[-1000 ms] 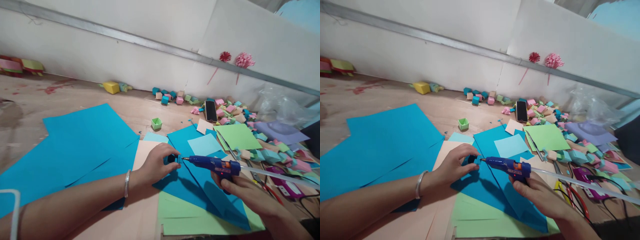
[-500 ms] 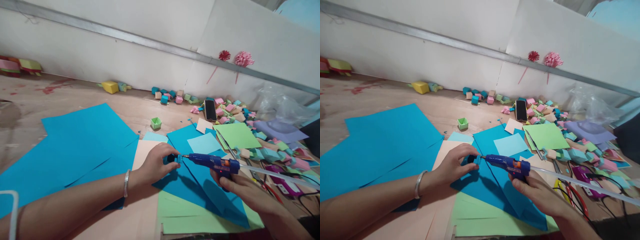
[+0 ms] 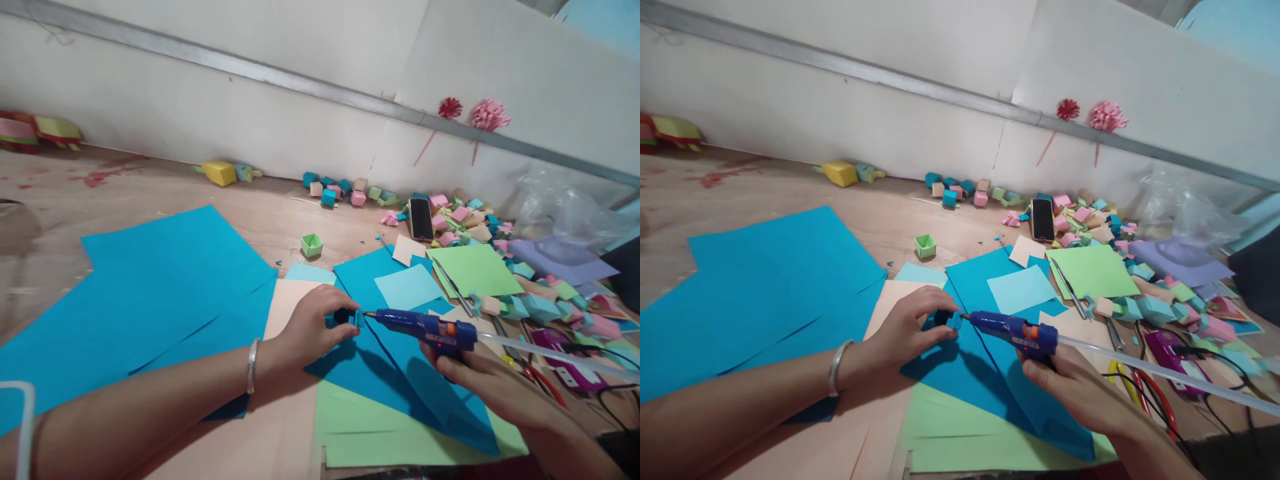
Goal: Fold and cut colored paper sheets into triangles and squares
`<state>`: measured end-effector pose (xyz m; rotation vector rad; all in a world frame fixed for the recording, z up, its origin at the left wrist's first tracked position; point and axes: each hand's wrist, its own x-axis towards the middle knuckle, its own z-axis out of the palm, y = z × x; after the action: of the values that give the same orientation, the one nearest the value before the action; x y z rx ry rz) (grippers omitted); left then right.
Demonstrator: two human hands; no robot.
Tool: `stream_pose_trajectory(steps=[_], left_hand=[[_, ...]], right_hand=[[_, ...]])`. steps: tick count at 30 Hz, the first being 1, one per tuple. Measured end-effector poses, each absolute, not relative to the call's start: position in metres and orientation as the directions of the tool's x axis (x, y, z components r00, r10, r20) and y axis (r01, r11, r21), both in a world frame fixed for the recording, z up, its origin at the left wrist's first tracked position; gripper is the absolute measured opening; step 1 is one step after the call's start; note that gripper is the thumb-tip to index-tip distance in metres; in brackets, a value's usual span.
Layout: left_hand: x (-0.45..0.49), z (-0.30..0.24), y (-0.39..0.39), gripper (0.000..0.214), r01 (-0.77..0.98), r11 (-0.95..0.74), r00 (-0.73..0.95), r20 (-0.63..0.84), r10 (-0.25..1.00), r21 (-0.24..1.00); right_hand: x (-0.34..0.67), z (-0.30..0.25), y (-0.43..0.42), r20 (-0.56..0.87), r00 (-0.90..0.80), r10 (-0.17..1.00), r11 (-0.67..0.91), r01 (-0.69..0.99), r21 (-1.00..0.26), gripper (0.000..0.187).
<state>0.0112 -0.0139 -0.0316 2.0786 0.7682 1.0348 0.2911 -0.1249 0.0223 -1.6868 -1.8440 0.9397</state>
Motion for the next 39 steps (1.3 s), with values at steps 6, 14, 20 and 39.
stream_pose_trajectory(steps=[6, 14, 20, 39], left_hand=[[0.012, -0.033, -0.014, 0.027, 0.214, -0.596, 0.511, 0.431, 0.744, 0.774], [0.011, -0.029, -0.014, 0.027, 0.228, -0.581, 0.516, 0.409, 0.752, 0.781], [0.009, -0.028, -0.011, 0.023, 0.257, -0.591, 0.534, 0.397, 0.747, 0.765], [0.011, -0.034, -0.01, 0.029, 0.232, -0.522, 0.484, 0.368, 0.794, 0.821]], right_hand=[[0.295, 0.023, -0.132, -0.213, -0.129, 0.968, -0.069, 0.682, -0.728, 0.028], [0.3, 0.012, -0.126, -0.153, -0.074, 0.986, -0.079, 0.597, -0.798, 0.024], [0.346, 0.026, -0.087, -0.085, 0.225, 0.971, -0.167, 0.377, -0.911, 0.036], [0.337, 0.031, -0.037, 0.135, 0.16, 0.978, -0.022, 0.719, -0.694, 0.016]])
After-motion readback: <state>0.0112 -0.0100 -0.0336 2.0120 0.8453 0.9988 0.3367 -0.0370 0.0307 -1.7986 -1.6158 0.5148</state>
